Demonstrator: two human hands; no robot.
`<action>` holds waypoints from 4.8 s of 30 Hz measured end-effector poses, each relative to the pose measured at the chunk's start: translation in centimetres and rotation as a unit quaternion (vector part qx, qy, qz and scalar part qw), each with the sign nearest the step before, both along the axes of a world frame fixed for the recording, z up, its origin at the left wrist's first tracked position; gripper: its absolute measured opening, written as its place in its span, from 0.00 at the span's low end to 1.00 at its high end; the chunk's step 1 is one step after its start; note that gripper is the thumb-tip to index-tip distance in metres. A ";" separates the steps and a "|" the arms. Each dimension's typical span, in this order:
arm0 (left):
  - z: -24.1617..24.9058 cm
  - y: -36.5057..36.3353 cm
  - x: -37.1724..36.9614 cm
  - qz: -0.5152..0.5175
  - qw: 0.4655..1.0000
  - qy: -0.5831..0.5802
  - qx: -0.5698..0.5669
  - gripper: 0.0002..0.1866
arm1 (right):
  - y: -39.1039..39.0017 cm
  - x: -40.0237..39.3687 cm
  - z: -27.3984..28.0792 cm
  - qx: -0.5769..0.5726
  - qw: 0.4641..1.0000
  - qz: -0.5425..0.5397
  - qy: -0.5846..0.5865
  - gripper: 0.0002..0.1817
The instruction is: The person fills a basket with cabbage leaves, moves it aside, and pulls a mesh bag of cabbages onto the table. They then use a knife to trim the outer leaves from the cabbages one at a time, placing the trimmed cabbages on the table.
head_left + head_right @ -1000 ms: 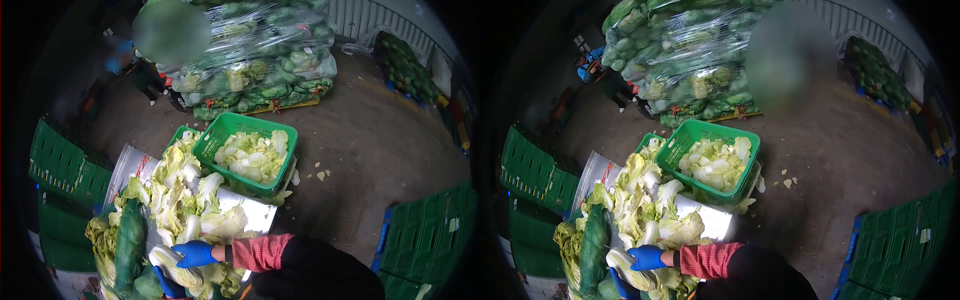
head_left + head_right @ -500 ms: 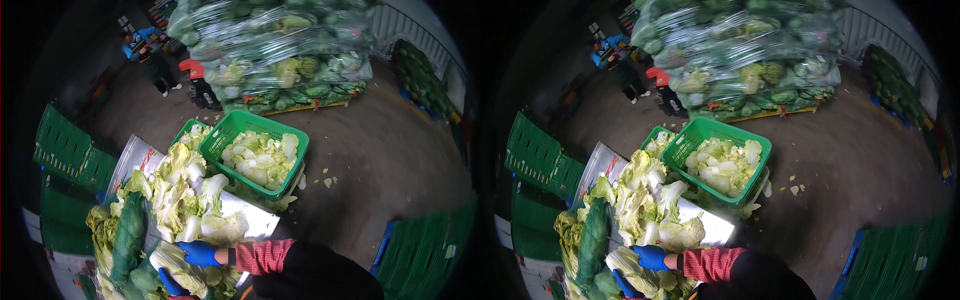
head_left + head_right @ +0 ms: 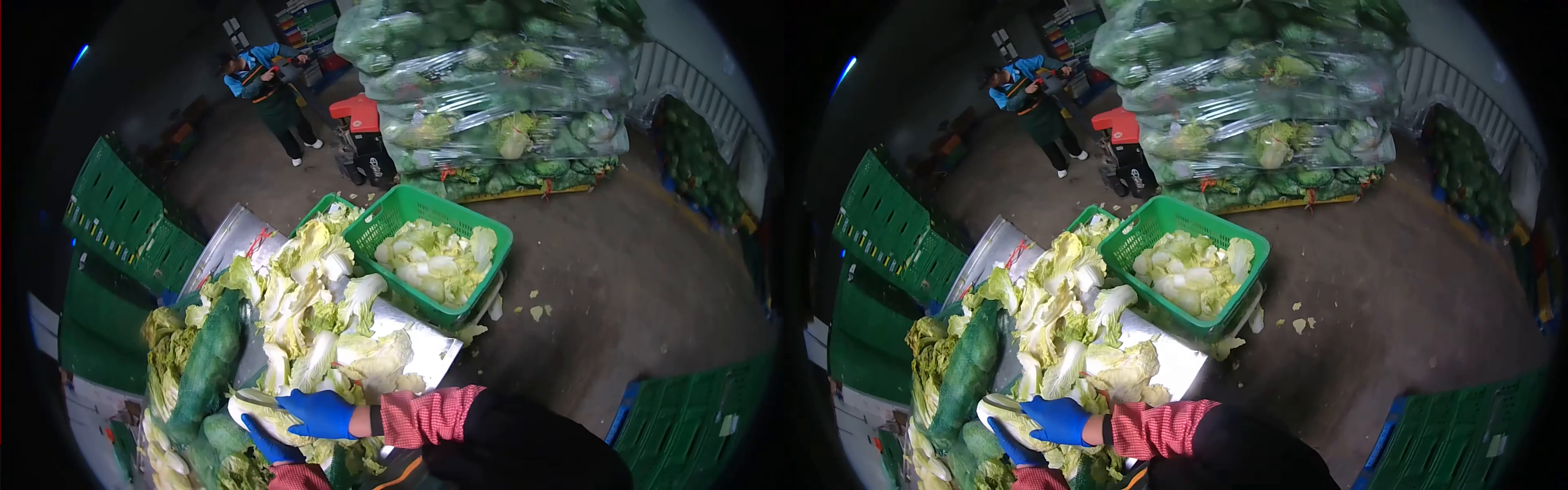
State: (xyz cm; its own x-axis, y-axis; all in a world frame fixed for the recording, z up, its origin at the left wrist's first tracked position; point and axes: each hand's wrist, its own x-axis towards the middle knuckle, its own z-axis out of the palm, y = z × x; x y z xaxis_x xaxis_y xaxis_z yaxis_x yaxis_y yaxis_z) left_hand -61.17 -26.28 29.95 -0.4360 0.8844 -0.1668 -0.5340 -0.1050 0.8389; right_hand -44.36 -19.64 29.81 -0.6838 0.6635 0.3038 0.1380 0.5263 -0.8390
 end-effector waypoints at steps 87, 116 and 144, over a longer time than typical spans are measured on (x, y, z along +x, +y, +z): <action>-0.2 5.7 1.2 -0.015 0.972 0.230 -0.047 0.33 | 11.5 1.5 3.4 -0.150 0.984 0.082 -0.040 0.37; 1.2 -0.2 -2.2 -0.112 0.985 0.092 -0.092 0.31 | 6.5 -2.7 6.0 0.071 0.986 0.055 -0.140 0.30; 0.6 -1.1 -5.5 0.040 0.940 -0.323 0.103 0.36 | 4.6 -1.4 2.8 -0.119 0.988 -0.009 -0.099 0.08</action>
